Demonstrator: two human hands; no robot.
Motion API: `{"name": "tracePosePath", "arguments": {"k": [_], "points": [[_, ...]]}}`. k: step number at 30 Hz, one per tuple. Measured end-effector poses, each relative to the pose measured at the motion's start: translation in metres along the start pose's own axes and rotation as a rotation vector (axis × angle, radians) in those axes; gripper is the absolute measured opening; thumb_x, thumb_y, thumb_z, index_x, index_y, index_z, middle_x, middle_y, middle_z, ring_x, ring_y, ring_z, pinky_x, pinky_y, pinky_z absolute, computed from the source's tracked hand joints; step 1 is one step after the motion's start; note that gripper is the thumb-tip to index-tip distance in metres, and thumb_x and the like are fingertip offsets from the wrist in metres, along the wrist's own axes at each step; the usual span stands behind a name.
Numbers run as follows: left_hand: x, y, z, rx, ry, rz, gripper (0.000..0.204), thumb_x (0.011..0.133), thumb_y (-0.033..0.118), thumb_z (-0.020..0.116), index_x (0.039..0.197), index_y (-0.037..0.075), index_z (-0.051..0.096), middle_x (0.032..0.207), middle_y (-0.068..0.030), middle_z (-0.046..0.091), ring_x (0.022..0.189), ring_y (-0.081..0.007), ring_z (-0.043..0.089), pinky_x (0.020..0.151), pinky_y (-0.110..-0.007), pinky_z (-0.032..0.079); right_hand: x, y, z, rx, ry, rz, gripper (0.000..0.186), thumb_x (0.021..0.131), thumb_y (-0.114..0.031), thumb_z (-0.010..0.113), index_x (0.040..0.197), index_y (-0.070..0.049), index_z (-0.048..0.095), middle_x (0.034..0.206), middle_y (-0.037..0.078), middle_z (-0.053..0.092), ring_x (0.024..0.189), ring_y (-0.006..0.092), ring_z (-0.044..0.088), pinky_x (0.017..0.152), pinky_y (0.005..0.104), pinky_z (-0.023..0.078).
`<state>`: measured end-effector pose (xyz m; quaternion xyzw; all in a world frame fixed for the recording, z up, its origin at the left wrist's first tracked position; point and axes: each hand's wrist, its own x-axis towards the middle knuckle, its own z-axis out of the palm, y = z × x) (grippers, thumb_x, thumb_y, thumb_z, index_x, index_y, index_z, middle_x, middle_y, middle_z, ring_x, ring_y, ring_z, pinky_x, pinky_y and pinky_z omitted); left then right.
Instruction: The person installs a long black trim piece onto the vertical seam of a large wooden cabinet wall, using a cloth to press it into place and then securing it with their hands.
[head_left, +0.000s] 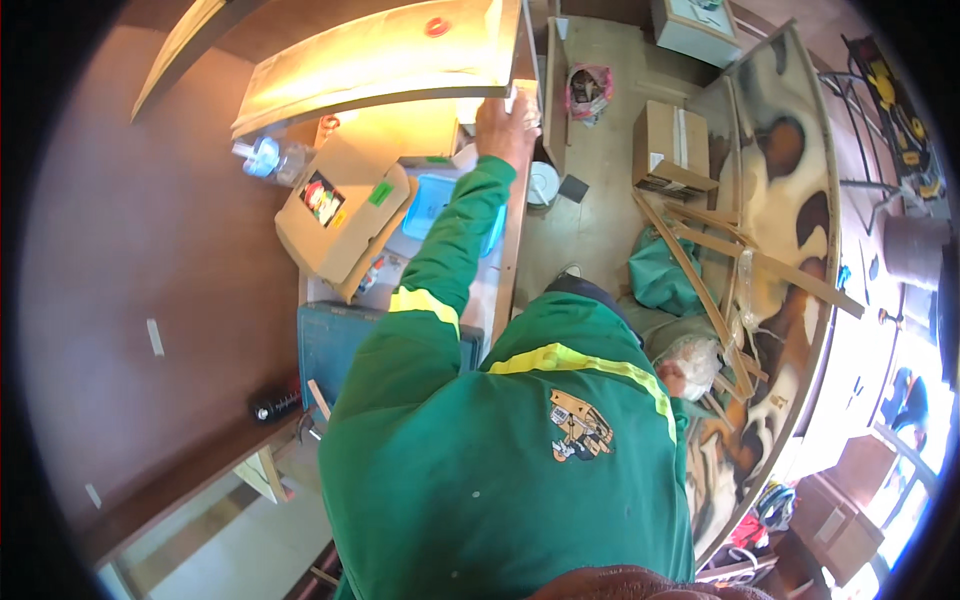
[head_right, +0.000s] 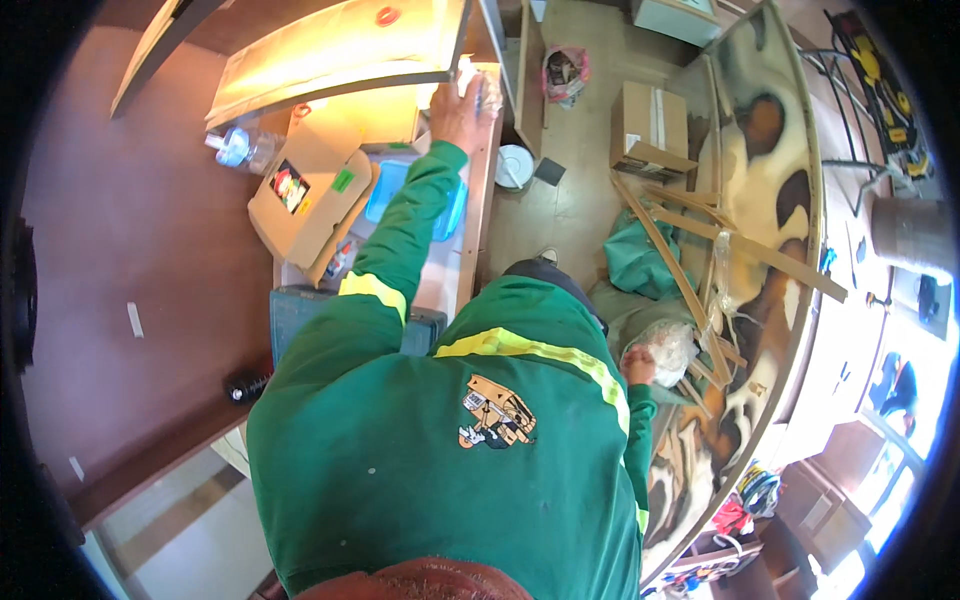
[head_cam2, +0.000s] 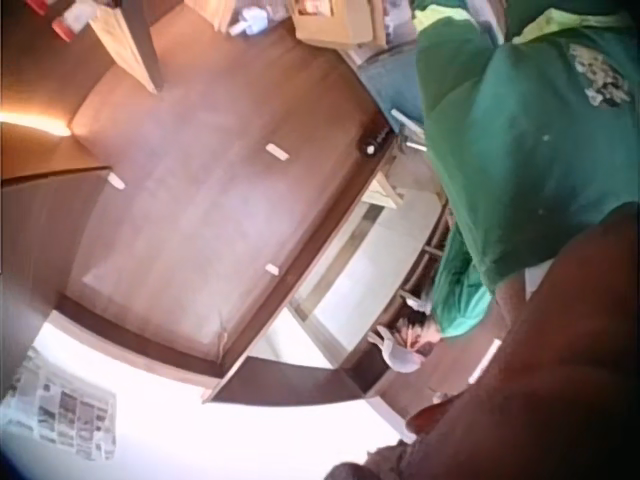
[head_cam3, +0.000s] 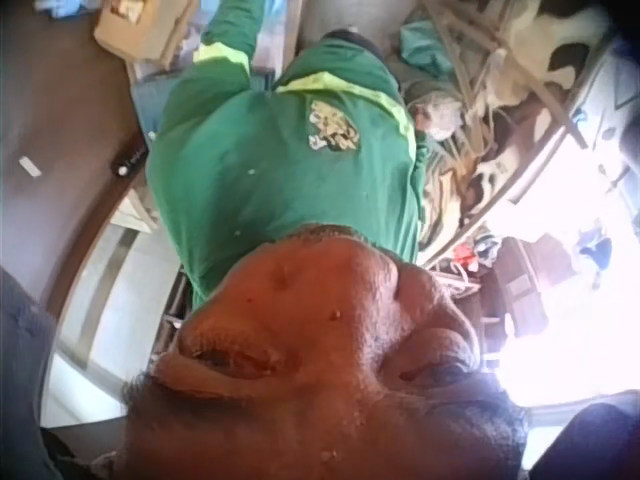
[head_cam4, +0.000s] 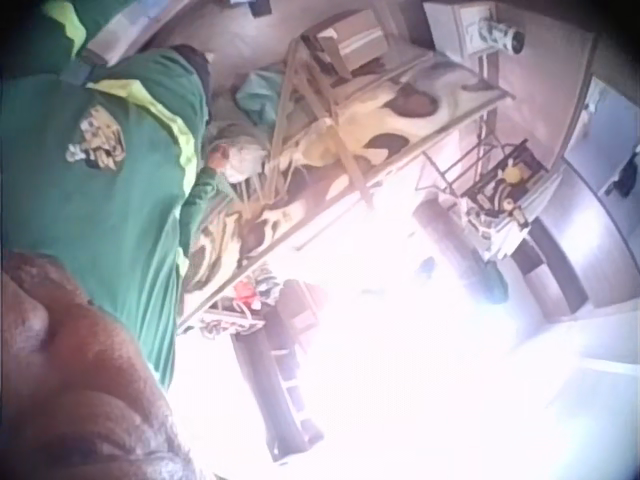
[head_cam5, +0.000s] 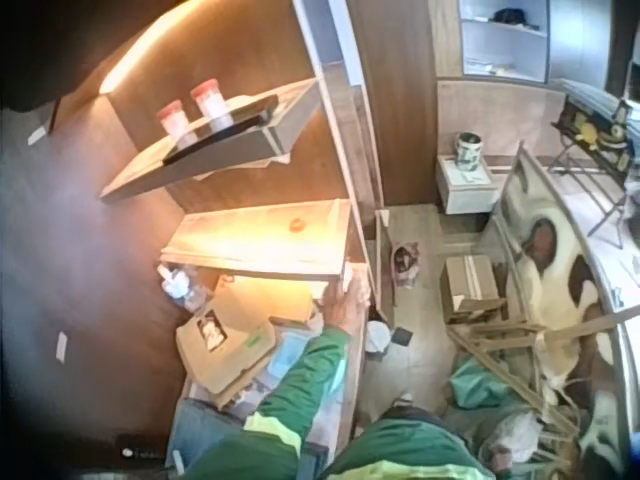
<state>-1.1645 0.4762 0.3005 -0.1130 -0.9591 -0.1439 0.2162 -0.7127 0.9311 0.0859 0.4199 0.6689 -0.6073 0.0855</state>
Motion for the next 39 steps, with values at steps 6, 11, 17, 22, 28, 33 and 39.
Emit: {"name": "tracePosePath", "arguments": {"k": [6, 11, 17, 22, 28, 33, 39], "points": [[0.039, -0.045, 0.019, 0.074, -0.32, -0.593, 0.096, 0.068, 0.067, 0.072, 0.142, 0.011, 0.049, 0.143, -0.0246, 0.046, 0.132, -0.0425, 0.04, 0.108, -0.05, 0.034, -0.033, 0.109, 0.007, -0.207, 0.001, 0.102, 0.02, 0.093, -0.023, 0.064, 0.1, -0.005, 0.07, 0.08, 0.005, 0.069, 0.067, 0.0132, 0.063, 0.057, 0.0296, 0.051], [0.042, -0.07, 0.032, 0.211, -0.483, -0.682, 0.087, 0.067, 0.069, 0.067, 0.124, 0.003, 0.066, 0.131, -0.0241, 0.06, 0.126, -0.0414, 0.052, 0.105, -0.045, 0.04, -0.058, 0.147, 0.001, -0.209, 0.016, 0.183, 0.02, 0.092, -0.023, 0.065, 0.098, -0.004, 0.071, 0.08, 0.006, 0.07, 0.068, 0.0131, 0.063, 0.059, 0.0298, 0.051], [0.022, -0.072, 0.016, 0.029, -0.422, -0.636, 0.064, 0.065, 0.051, 0.076, 0.104, 0.001, 0.073, 0.11, -0.0249, 0.069, 0.108, -0.0383, 0.064, 0.099, -0.04, 0.047, -0.069, 0.174, -0.004, -0.174, 0.081, 0.202, 0.021, 0.091, -0.023, 0.066, 0.097, -0.003, 0.073, 0.08, 0.006, 0.07, 0.07, 0.013, 0.063, 0.062, 0.03, 0.052], [0.012, -0.046, -0.003, 0.096, -0.384, -0.573, 0.085, 0.065, 0.044, 0.08, 0.134, 0.003, 0.052, 0.128, -0.0294, 0.055, 0.119, -0.0431, 0.055, 0.1, -0.046, 0.046, -0.068, 0.087, 0.013, 0.048, 0.054, 0.292, 0.025, 0.09, -0.022, 0.07, 0.1, 0.001, 0.072, 0.083, 0.007, 0.071, 0.072, 0.0135, 0.062, 0.067, 0.0303, 0.052], [-0.016, -0.034, -0.034, 0.092, -0.47, -0.708, 0.108, 0.063, 0.044, 0.082, 0.152, 0.018, 0.025, 0.129, -0.0256, 0.045, 0.118, -0.0424, 0.052, 0.095, -0.049, 0.048, -0.072, 0.014, 0.023, 0.054, 0.052, 0.304, 0.026, 0.091, -0.019, 0.068, 0.106, 0.003, 0.068, 0.085, 0.009, 0.07, 0.073, 0.0165, 0.065, 0.067, 0.0307, 0.053], [-0.012, -0.024, -0.042, 0.117, -0.573, -0.689, 0.112, 0.063, 0.044, 0.084, 0.153, 0.022, 0.022, 0.132, -0.0259, 0.043, 0.118, -0.0431, 0.053, 0.095, -0.05, 0.048, -0.042, 0.154, -0.008, -0.299, 0.071, 0.216, 0.027, 0.093, -0.017, 0.065, 0.111, 0.002, 0.067, 0.086, 0.011, 0.07, 0.073, 0.0177, 0.066, 0.066, 0.0313, 0.054], [0.002, 0.002, -0.039, 0.515, -0.358, -0.389, 0.091, 0.07, 0.061, 0.073, 0.143, 0.014, 0.045, 0.148, -0.0249, 0.033, 0.132, -0.0456, 0.042, 0.107, -0.053, 0.037, -0.053, 0.12, 0.003, -0.193, 0.055, 0.276, 0.027, 0.093, -0.017, 0.065, 0.112, 0.002, 0.067, 0.086, 0.011, 0.07, 0.073, 0.0177, 0.066, 0.066, 0.0314, 0.054]]}}
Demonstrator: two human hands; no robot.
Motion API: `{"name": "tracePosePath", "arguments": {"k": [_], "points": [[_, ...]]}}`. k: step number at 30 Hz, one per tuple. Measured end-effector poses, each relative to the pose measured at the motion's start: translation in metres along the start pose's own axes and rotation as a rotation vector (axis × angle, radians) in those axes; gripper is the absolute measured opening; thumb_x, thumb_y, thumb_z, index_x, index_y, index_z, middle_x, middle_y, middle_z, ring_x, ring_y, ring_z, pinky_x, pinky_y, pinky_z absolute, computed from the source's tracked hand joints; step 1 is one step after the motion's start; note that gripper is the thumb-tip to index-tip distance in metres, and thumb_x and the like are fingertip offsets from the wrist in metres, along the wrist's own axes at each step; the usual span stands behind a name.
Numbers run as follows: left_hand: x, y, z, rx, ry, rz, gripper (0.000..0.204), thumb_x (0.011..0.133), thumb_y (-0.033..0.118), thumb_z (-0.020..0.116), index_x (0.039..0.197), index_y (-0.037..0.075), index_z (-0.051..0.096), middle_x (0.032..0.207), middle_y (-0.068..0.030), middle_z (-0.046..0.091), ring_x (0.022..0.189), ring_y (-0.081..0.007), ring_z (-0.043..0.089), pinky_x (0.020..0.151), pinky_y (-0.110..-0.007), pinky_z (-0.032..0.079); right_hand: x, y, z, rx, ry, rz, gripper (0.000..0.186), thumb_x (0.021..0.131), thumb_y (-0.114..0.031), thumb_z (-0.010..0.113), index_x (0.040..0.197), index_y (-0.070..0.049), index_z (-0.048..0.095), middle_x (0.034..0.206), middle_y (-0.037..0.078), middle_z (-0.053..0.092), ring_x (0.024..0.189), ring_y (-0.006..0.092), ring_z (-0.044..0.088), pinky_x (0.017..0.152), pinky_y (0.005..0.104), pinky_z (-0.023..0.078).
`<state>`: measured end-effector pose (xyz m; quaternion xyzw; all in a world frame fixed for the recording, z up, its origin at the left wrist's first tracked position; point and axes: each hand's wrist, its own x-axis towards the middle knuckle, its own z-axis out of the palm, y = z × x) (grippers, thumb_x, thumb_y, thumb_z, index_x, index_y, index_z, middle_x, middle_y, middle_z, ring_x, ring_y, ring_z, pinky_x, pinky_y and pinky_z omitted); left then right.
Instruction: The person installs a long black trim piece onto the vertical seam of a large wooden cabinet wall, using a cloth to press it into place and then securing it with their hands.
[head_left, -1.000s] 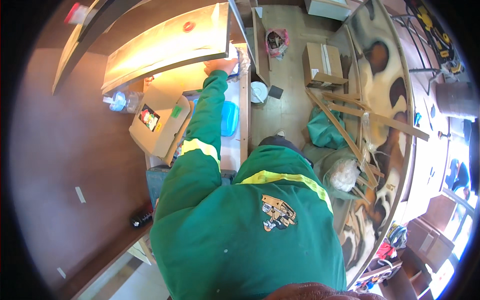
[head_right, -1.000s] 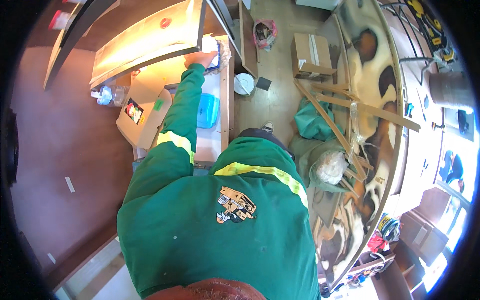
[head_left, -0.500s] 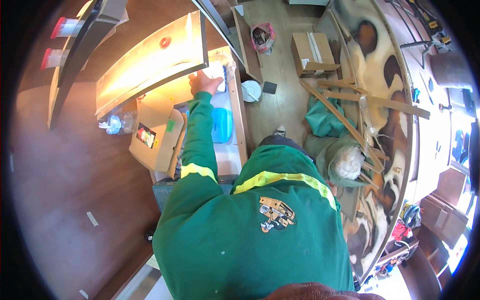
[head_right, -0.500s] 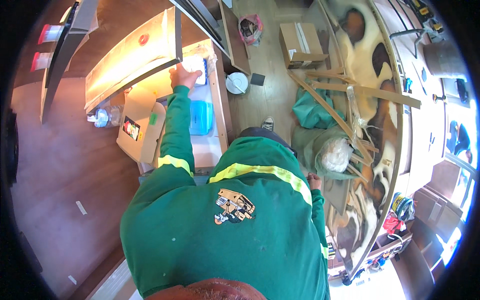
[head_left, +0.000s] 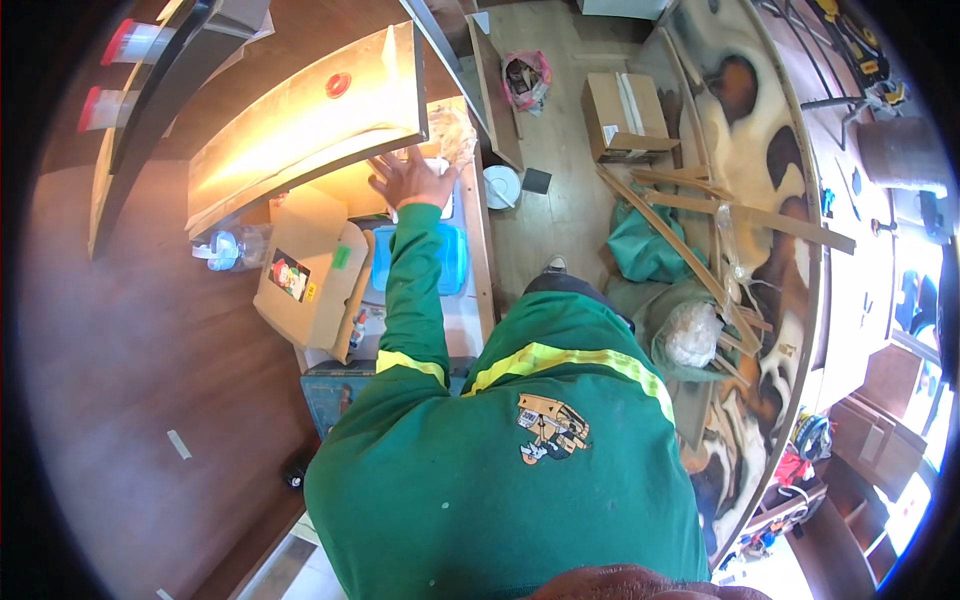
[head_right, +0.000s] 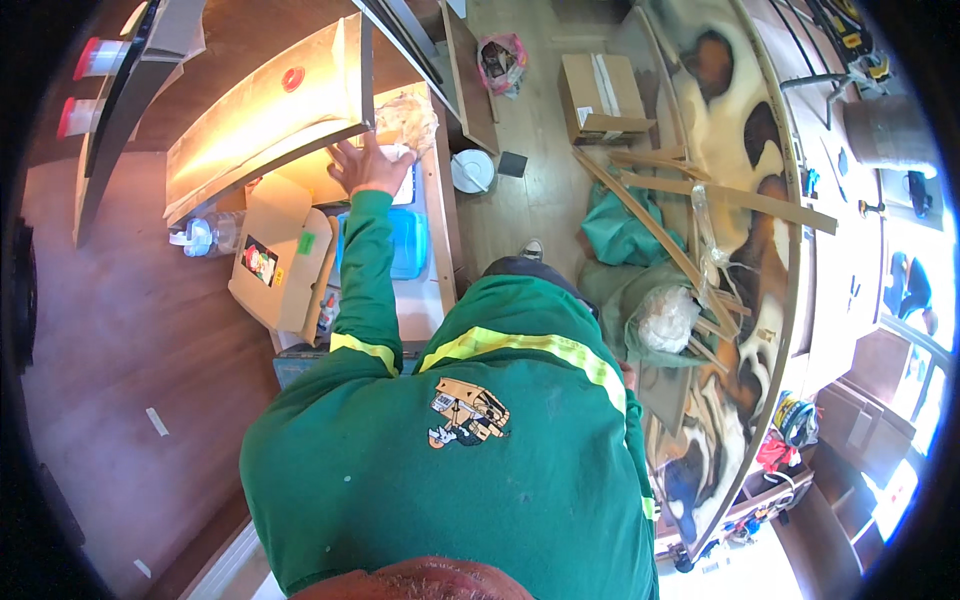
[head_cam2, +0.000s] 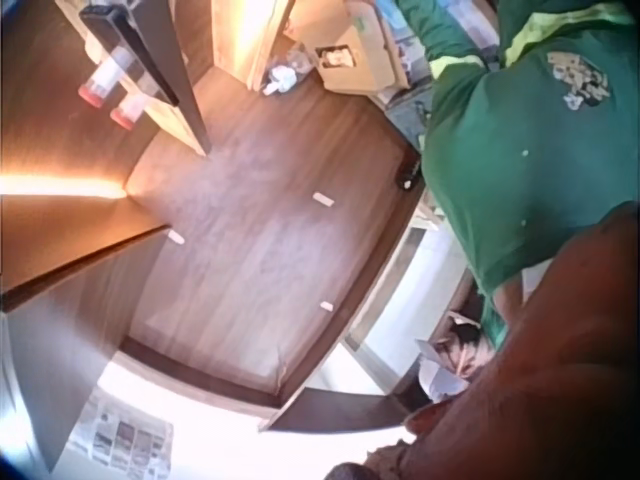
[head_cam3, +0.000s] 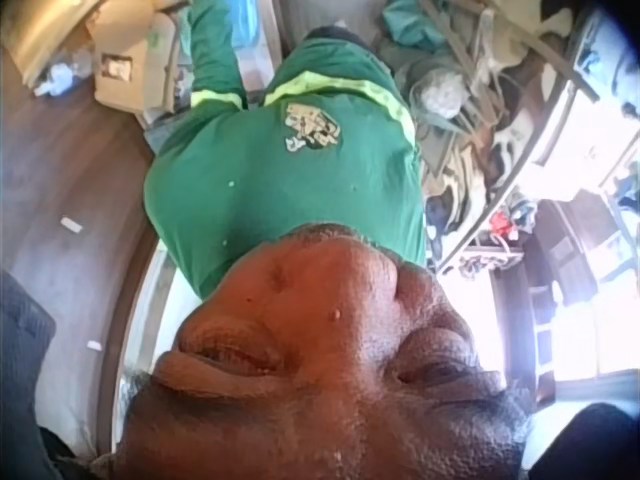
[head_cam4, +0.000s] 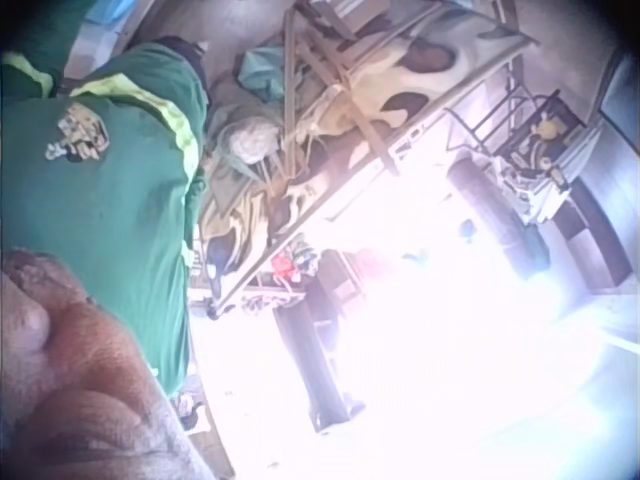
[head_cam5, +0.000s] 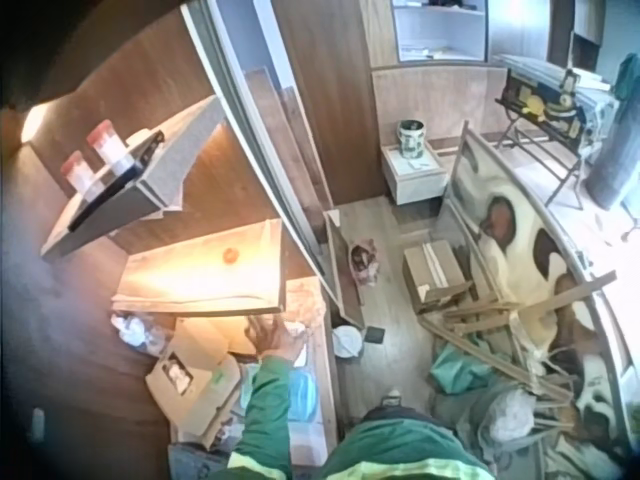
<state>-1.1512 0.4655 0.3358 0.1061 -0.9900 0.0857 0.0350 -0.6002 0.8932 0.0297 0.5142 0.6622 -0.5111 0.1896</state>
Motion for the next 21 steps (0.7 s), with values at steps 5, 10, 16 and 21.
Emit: {"name": "tracePosePath", "arguments": {"k": [5, 10, 16, 21], "points": [[0.069, 0.069, 0.061, -0.163, -0.384, 0.334, 0.071, 0.084, 0.055, 0.063, 0.132, 0.004, 0.052, 0.126, -0.0256, 0.058, 0.112, -0.0495, 0.058, 0.099, -0.057, 0.043, -0.03, -0.051, -0.008, 0.085, 0.009, 0.009, 0.027, 0.093, -0.017, 0.065, 0.112, 0.002, 0.067, 0.086, 0.011, 0.07, 0.073, 0.0177, 0.066, 0.066, 0.0314, 0.054], [0.117, 0.095, 0.158, -0.184, -0.143, 0.009, 0.043, 0.089, 0.033, 0.059, 0.119, 0.003, 0.054, 0.114, -0.0215, 0.062, 0.104, -0.0409, 0.064, 0.089, -0.05, 0.052, -0.053, -0.094, -0.004, 0.168, 0.041, -0.022, 0.028, 0.093, -0.017, 0.065, 0.113, 0.002, 0.067, 0.086, 0.011, 0.07, 0.073, 0.0177, 0.066, 0.066, 0.0315, 0.054], [0.135, 0.067, 0.124, -0.449, -0.14, -0.075, 0.045, 0.083, 0.023, 0.068, 0.118, 0.003, 0.048, 0.113, -0.0213, 0.063, 0.102, -0.0399, 0.066, 0.089, -0.049, 0.053, -0.064, -0.085, 0.015, 0.25, 0.076, 0.02, 0.028, 0.092, -0.018, 0.066, 0.11, 0.003, 0.067, 0.086, 0.011, 0.07, 0.073, 0.018, 0.066, 0.066, 0.0308, 0.054], [0.113, 0.075, 0.091, -0.9, 0.235, -0.028, 0.044, 0.084, 0.008, 0.063, 0.124, 0.001, 0.047, 0.116, -0.0246, 0.061, 0.109, -0.0412, 0.061, 0.096, -0.043, 0.047, -0.02, 0.064, 0.037, 0.093, 0.029, 0.047, 0.026, 0.092, -0.019, 0.066, 0.109, 0.001, 0.069, 0.085, 0.009, 0.071, 0.073, 0.0177, 0.066, 0.067, 0.0306, 0.054]]}}
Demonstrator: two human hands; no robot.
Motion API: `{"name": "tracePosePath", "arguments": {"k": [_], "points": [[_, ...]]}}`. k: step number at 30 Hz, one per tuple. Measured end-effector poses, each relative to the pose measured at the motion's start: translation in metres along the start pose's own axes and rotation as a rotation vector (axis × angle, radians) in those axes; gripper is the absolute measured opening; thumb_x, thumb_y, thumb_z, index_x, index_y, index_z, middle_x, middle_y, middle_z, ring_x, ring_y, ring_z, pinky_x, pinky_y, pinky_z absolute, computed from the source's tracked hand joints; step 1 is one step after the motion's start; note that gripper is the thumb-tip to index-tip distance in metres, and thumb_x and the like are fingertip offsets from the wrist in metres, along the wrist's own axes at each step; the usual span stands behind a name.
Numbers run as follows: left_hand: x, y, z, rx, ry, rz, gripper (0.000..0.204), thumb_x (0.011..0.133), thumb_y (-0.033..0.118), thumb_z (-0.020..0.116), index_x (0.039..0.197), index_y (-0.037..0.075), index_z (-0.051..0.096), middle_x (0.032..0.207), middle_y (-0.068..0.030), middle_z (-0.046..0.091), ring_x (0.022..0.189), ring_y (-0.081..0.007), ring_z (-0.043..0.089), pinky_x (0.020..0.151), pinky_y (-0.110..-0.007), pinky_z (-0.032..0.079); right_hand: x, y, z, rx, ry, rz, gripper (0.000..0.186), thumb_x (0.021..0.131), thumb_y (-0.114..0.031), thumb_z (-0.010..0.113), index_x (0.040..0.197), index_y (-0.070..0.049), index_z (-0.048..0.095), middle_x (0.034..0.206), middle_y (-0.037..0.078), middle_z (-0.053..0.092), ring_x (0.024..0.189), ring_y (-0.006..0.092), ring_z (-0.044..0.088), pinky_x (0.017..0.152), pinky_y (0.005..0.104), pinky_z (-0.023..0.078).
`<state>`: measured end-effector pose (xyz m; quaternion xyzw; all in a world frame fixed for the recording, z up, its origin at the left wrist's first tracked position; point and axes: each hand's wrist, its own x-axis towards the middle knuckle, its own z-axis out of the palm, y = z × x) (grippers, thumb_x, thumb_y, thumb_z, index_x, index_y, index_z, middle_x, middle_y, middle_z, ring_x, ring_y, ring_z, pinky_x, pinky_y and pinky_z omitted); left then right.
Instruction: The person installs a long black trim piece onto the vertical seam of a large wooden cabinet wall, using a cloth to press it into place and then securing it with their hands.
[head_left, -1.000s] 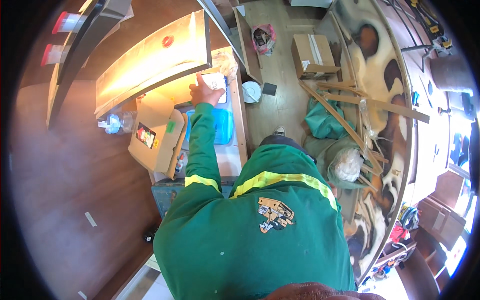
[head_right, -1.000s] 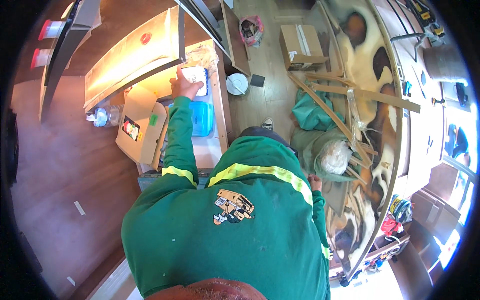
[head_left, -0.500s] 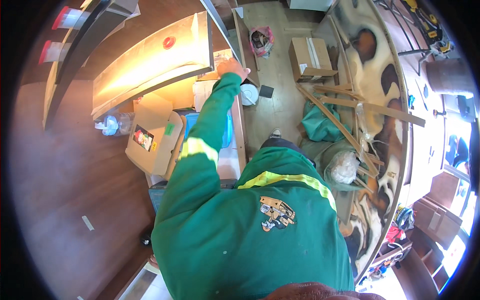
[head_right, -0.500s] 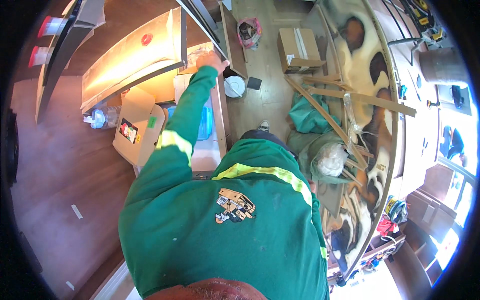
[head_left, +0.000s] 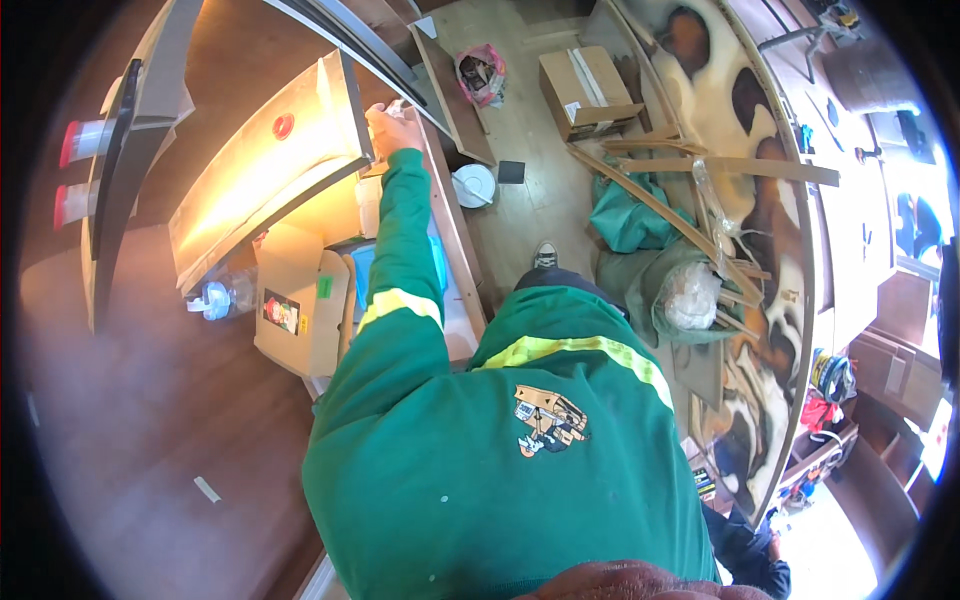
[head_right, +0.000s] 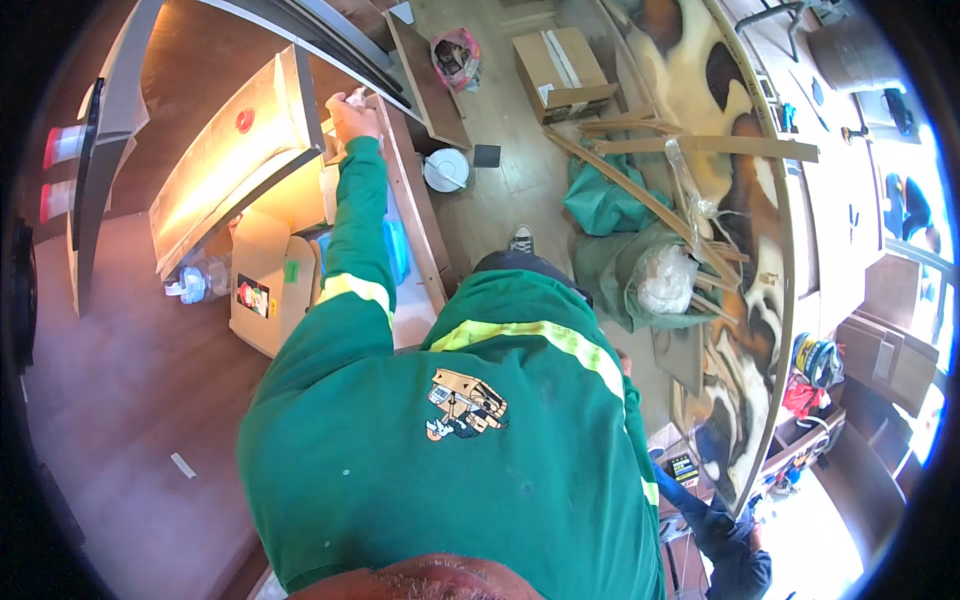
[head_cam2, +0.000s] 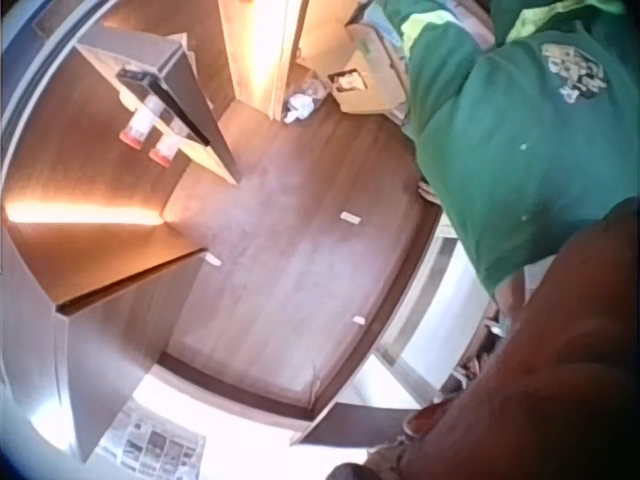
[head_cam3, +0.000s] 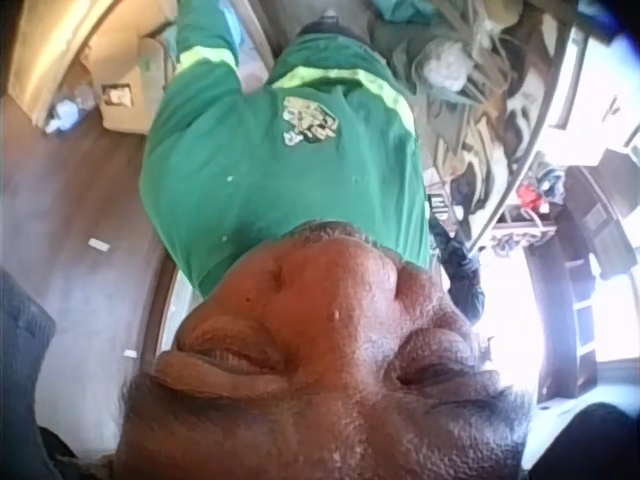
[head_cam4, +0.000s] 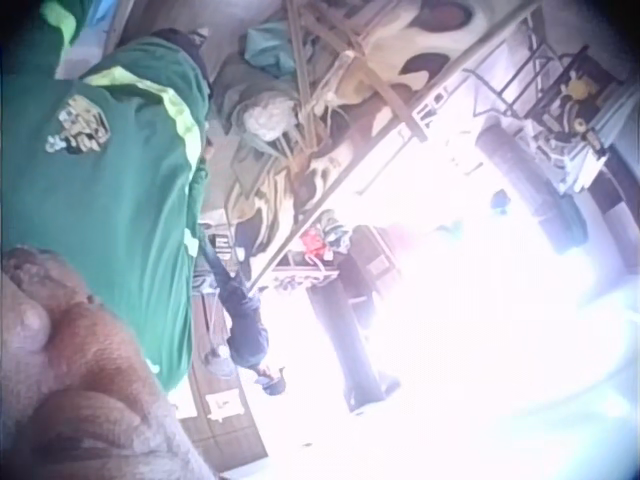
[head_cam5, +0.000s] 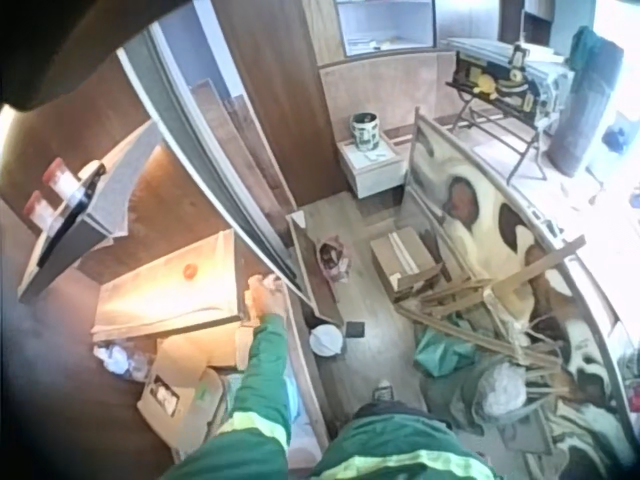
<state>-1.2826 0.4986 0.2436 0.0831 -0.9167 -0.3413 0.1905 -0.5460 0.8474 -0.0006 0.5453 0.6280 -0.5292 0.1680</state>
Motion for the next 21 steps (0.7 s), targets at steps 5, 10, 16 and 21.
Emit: {"name": "tracePosePath", "arguments": {"k": [5, 10, 16, 21], "points": [[0.009, -0.038, 0.009, -0.216, 0.296, 0.002, 0.04, 0.09, 0.008, 0.048, 0.129, 0.001, 0.047, 0.123, -0.0236, 0.057, 0.117, -0.036, 0.056, 0.102, -0.043, 0.044, -0.006, 0.007, -0.016, -0.086, 0.023, -0.013, 0.026, 0.092, -0.019, 0.065, 0.108, 0.0, 0.069, 0.084, 0.009, 0.07, 0.072, 0.0172, 0.066, 0.065, 0.0303, 0.054], [0.076, -0.191, -0.041, -0.789, 0.099, -0.329, 0.05, 0.102, 0.037, 0.039, 0.137, 0.003, 0.049, 0.139, -0.0139, 0.055, 0.123, -0.0289, 0.056, 0.108, -0.041, 0.044, 0.042, -0.026, -0.02, -0.098, -0.093, -0.174, 0.025, 0.092, -0.02, 0.065, 0.107, -0.002, 0.07, 0.083, 0.008, 0.07, 0.072, 0.0168, 0.066, 0.064, 0.03, 0.053], [-0.044, 0.008, -0.027, -1.942, -0.685, -0.505, 0.048, 0.102, 0.047, 0.047, 0.118, 0.004, 0.06, 0.112, -0.0108, 0.068, 0.096, -0.0243, 0.066, 0.09, -0.041, 0.055, -0.054, -0.21, -0.026, 0.099, -0.088, -0.114, 0.031, 0.092, -0.027, 0.065, 0.113, -0.004, 0.066, 0.084, 0.006, 0.067, 0.069, 0.0143, 0.064, 0.055, 0.027, 0.05], [-0.158, 0.189, -0.112, -1.565, -1.151, -0.615, 0.07, 0.096, 0.061, 0.049, 0.132, 0.001, 0.053, 0.115, -0.0106, 0.067, 0.105, -0.0216, 0.067, 0.09, -0.039, 0.057, -0.181, -0.443, -0.011, 0.324, -0.378, -0.456, 0.065, 0.091, -0.037, 0.071, 0.141, -0.004, 0.044, 0.112, 0.007, 0.06, 0.093, 0.0155, 0.062, 0.076, 0.028, 0.052]]}}
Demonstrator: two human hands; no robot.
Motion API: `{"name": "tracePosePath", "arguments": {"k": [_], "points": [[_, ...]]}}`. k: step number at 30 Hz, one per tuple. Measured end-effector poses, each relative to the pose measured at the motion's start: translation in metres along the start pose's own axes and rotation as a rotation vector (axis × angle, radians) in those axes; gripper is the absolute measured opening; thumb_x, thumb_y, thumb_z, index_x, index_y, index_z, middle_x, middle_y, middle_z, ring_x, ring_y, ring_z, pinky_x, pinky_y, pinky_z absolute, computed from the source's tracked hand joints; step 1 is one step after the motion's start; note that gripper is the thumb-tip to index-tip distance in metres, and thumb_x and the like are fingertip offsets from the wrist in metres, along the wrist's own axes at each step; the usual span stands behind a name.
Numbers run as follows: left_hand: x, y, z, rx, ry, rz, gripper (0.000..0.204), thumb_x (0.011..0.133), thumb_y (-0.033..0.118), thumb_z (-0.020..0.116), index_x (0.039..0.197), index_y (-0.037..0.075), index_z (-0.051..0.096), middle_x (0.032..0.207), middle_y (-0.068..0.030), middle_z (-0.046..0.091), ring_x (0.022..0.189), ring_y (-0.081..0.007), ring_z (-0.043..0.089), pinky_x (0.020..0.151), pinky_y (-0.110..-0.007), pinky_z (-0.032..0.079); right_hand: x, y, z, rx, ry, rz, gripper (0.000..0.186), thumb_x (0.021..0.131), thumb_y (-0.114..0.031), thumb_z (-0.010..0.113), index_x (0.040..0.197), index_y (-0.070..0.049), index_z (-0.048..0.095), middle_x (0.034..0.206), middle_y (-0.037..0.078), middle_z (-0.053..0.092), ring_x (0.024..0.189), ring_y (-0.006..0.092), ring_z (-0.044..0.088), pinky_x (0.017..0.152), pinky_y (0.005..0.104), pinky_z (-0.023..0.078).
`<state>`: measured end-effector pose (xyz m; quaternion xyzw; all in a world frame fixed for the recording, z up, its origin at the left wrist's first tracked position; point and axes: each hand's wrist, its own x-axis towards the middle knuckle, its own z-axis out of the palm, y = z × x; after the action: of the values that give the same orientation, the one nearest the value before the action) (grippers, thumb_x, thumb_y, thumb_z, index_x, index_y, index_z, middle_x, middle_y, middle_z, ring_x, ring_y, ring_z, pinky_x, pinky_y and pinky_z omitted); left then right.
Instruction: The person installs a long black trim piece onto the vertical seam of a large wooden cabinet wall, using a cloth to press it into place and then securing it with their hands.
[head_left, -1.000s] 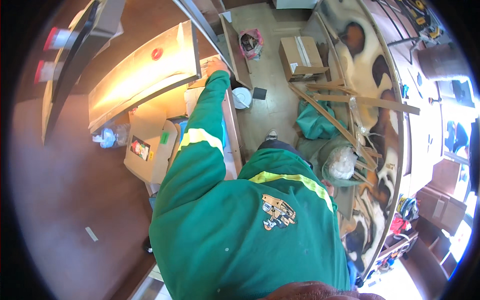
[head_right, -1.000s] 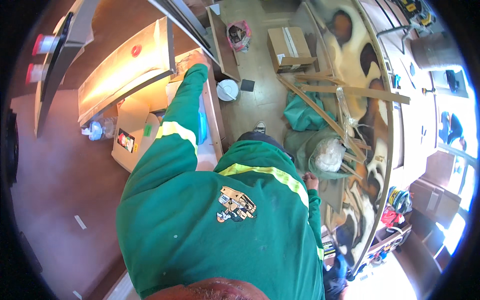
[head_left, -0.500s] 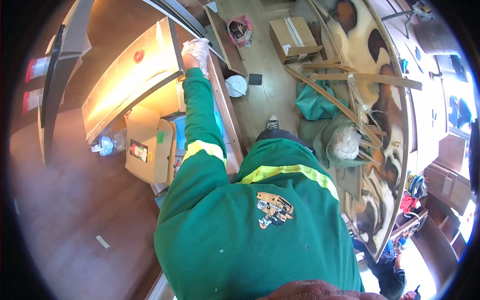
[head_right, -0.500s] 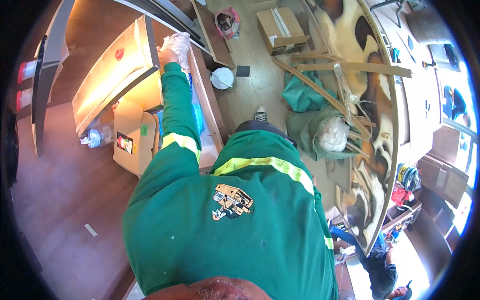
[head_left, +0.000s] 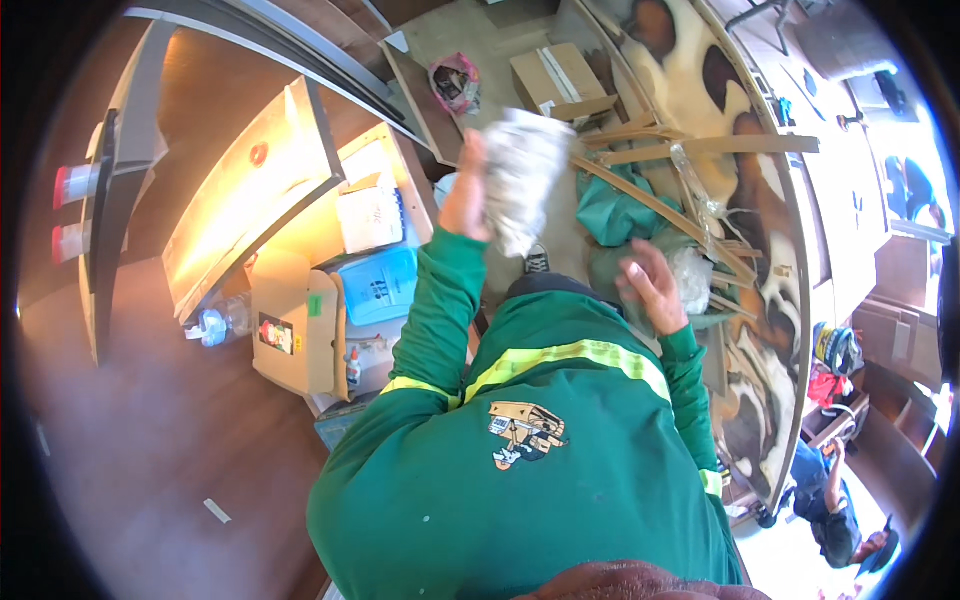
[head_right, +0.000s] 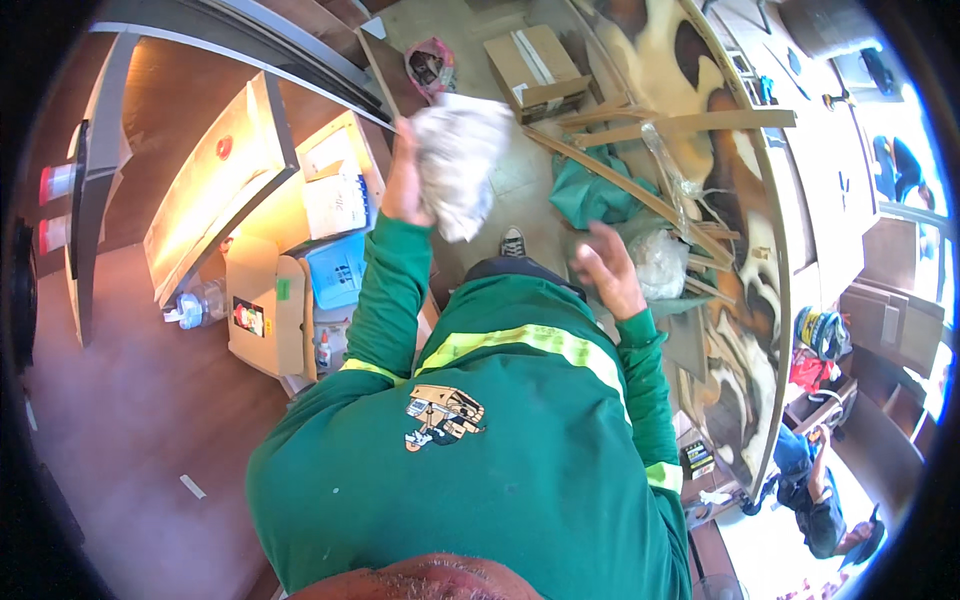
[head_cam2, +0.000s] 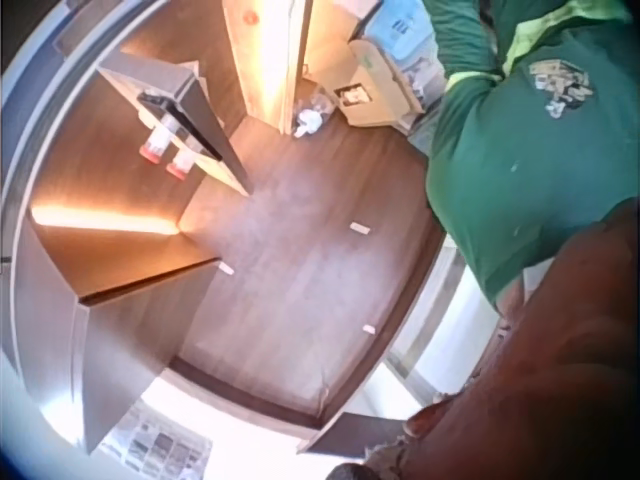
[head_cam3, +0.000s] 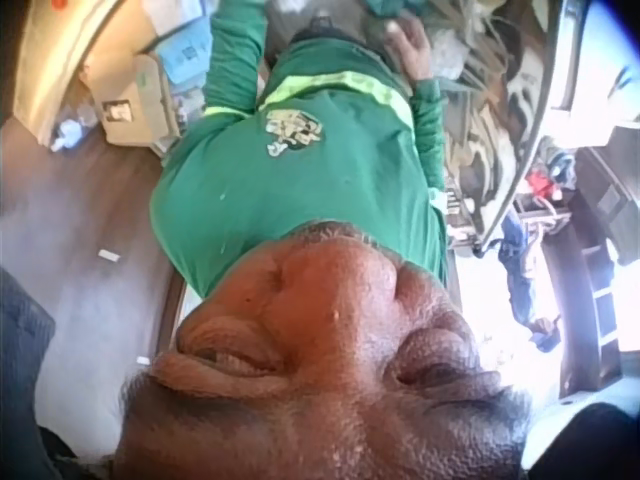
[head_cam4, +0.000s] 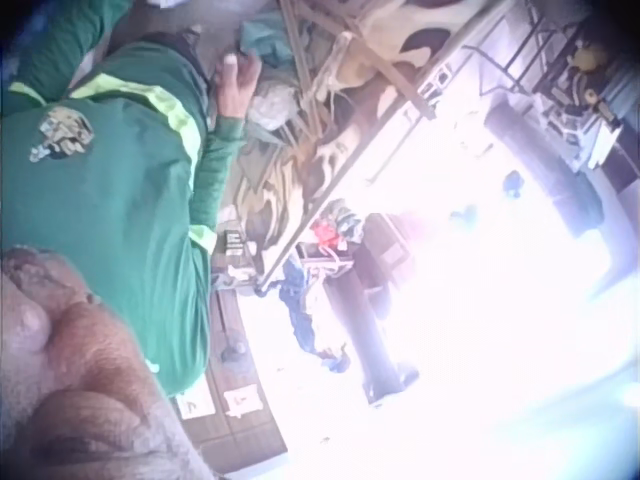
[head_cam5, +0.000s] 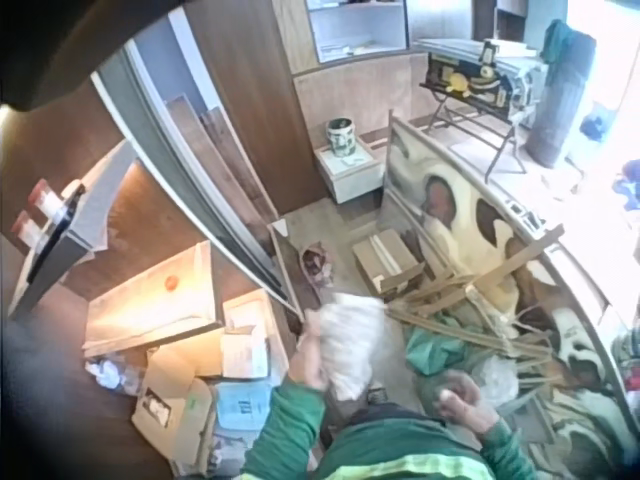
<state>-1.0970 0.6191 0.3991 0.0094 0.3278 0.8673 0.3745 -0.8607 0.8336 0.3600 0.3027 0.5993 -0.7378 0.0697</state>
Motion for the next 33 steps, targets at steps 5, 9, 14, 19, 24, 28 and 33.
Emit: {"name": "tracePosePath", "arguments": {"k": [5, 9, 14, 19, 24, 28, 33], "points": [[-0.046, 0.005, 0.126, 0.455, -0.639, 0.075, 0.049, 0.074, 0.041, 0.085, 0.098, 0.002, 0.068, 0.094, -0.007, 0.062, 0.078, -0.0155, 0.057, 0.064, -0.028, 0.043, -0.069, -0.153, 0.044, -0.414, -0.097, -0.662, 0.06, 0.074, -0.024, 0.087, 0.122, 0.0, 0.06, 0.113, 0.012, 0.06, 0.101, 0.0218, 0.06, 0.088, 0.0332, 0.049], [-0.072, 0.003, 0.18, 0.263, -0.797, 0.459, 0.024, 0.076, 0.026, 0.085, 0.079, 0.005, 0.074, 0.074, -0.0063, 0.058, 0.057, -0.0123, 0.049, 0.052, -0.026, 0.037, -0.114, -0.186, 0.077, -0.046, 0.083, -0.992, 0.042, 0.076, -0.032, 0.076, 0.094, 0.003, 0.064, 0.084, 0.016, 0.062, 0.067, 0.0236, 0.058, 0.059, 0.0332, 0.045], [-0.109, -0.009, 0.201, 0.044, -0.676, 0.443, 0.013, 0.078, 0.014, 0.082, 0.073, 0.005, 0.075, 0.069, -0.0049, 0.057, 0.051, -0.009, 0.046, 0.051, -0.023, 0.036, -0.124, -0.166, 0.055, -0.038, -0.171, -1.158, 0.027, 0.085, -0.022, 0.067, 0.091, 0.005, 0.068, 0.078, 0.015, 0.064, 0.063, 0.025, 0.061, 0.055, 0.0344, 0.048], [-0.1, -0.002, 0.193, 0.089, -0.786, 0.381, 0.011, 0.078, 0.014, 0.082, 0.076, 0.005, 0.076, 0.07, -0.0043, 0.058, 0.053, -0.0097, 0.047, 0.051, -0.024, 0.036, -0.128, -0.175, 0.042, -0.196, -0.244, -1.095, 0.028, 0.085, -0.023, 0.067, 0.093, 0.004, 0.068, 0.079, 0.015, 0.064, 0.065, 0.025, 0.062, 0.058, 0.0335, 0.05], [-0.079, -0.008, 0.183, 0.428, -0.842, 0.432, 0.015, 0.078, 0.013, 0.082, 0.087, 0.005, 0.073, 0.081, -0.0058, 0.061, 0.068, -0.0185, 0.057, 0.06, -0.03, 0.046, -0.126, -0.152, 0.045, -0.196, 0.047, -0.846, 0.051, 0.077, -0.029, 0.077, 0.113, 0.002, 0.059, 0.1, 0.016, 0.06, 0.086, 0.0269, 0.059, 0.072, 0.0379, 0.05], [-0.041, -0.052, 0.157, 0.996, -0.584, 0.152, 0.015, 0.084, 0.02, 0.075, 0.093, 0.008, 0.073, 0.088, -0.0081, 0.063, 0.08, -0.0276, 0.064, 0.069, -0.036, 0.05, -0.102, -0.109, -0.016, -0.507, 0.294, -0.401, 0.096, 0.068, -0.033, 0.088, 0.145, -0.005, 0.039, 0.132, 0.015, 0.049, 0.118, 0.027, 0.052, 0.093, 0.0409, 0.046], [-0.011, -0.172, 0.103, 1.292, -0.835, 0.237, 0.018, 0.091, 0.02, 0.069, 0.101, 0.006, 0.072, 0.092, -0.0113, 0.065, 0.086, -0.0256, 0.063, 0.075, -0.036, 0.049, -0.137, -0.045, -0.048, -0.614, 0.569, -0.255, 0.099, 0.072, -0.035, 0.087, 0.15, -0.009, 0.033, 0.137, 0.014, 0.047, 0.128, 0.0292, 0.047, 0.1, 0.0429, 0.043]]}}
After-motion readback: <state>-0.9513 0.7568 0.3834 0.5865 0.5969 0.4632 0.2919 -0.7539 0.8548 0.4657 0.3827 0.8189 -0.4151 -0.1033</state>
